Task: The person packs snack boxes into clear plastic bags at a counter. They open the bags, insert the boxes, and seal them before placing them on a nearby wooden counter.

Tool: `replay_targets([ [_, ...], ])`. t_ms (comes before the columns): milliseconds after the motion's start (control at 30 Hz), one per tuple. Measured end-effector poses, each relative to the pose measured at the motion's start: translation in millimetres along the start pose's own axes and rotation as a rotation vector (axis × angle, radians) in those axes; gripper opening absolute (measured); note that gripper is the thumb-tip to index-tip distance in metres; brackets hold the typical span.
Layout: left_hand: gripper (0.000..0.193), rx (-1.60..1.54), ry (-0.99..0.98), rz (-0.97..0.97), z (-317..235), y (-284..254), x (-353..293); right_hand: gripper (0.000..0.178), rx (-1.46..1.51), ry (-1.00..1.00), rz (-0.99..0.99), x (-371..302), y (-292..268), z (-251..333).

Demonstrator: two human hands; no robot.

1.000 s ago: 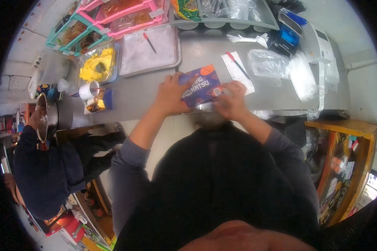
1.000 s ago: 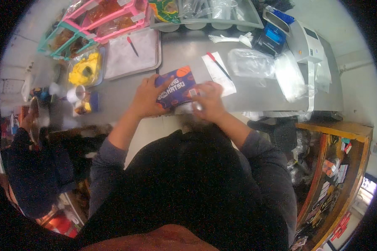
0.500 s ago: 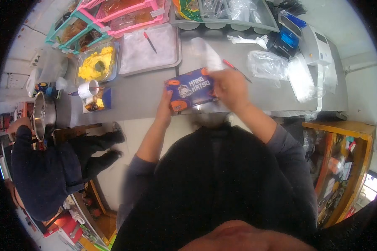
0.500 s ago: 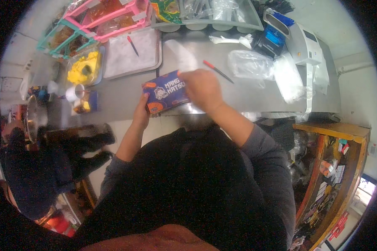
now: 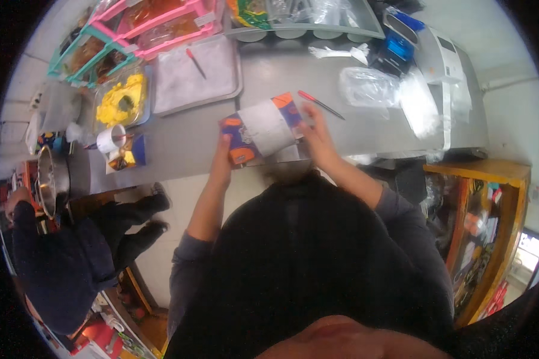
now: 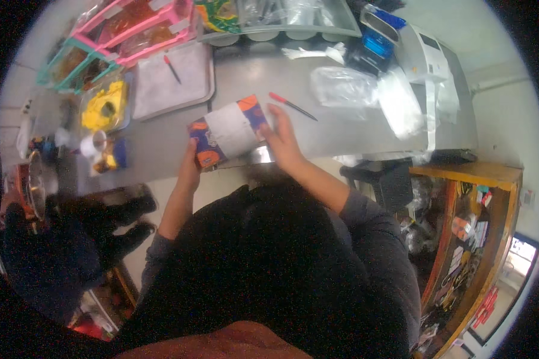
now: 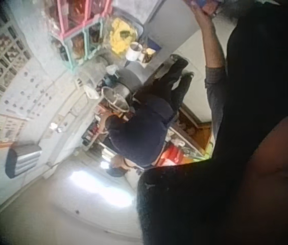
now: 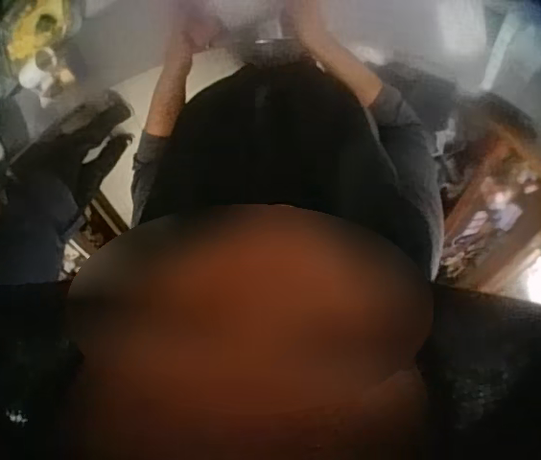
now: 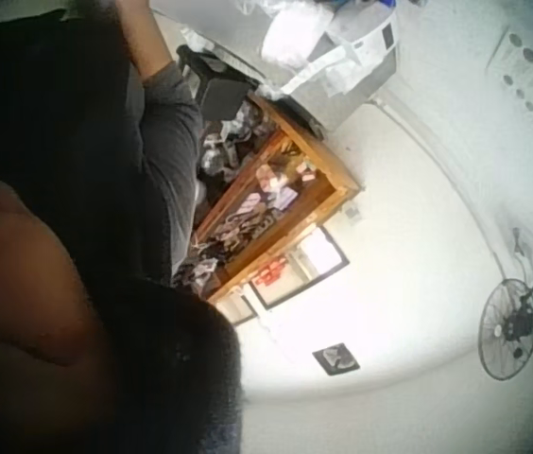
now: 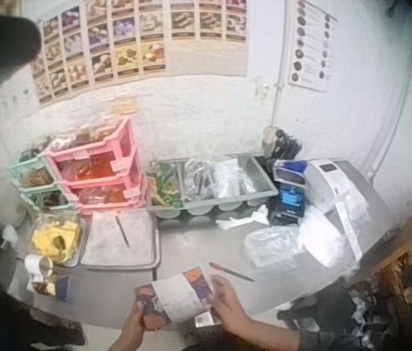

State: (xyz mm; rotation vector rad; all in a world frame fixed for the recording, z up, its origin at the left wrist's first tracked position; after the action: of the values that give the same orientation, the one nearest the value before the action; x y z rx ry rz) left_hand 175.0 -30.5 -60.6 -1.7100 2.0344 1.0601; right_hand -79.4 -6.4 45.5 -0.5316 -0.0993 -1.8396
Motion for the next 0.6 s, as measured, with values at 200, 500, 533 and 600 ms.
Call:
replay_targets([
  [200, 0.05, 0.491, 0.787, -0.313, -91, 37, -64, 0.032, -0.479, -0.329, -0.026, 34, -78, 6],
  [500, 0.053, 0.511, 0.66, -0.551, -116, -1, -47, 0.022, 0.158, 0.201, 0.073, 27, -127, -97],
  [533, 0.054, 0.283, 0.466, -0.518, -93, -36, -31, 0.038, 0.449, 0.453, 0.174, 16, -74, -96],
  [600, 0.057, 0.15, 0.141, -0.326, -51, -32, -14, 0.054, 0.404, 0.74, 0.374, -15, 1, -106],
])
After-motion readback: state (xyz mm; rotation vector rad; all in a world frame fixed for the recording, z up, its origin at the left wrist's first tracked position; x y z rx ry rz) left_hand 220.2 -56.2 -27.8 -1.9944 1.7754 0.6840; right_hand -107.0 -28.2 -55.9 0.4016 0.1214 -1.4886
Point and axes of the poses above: each hand's wrist, its own x-axis towards the middle knuckle, its own y-axis out of the palm, z = x × y, the point moved 10 cm from there along x, towards the middle knuckle, and after that the axes turned 12 degrees about -y, right-handed, at the moved point
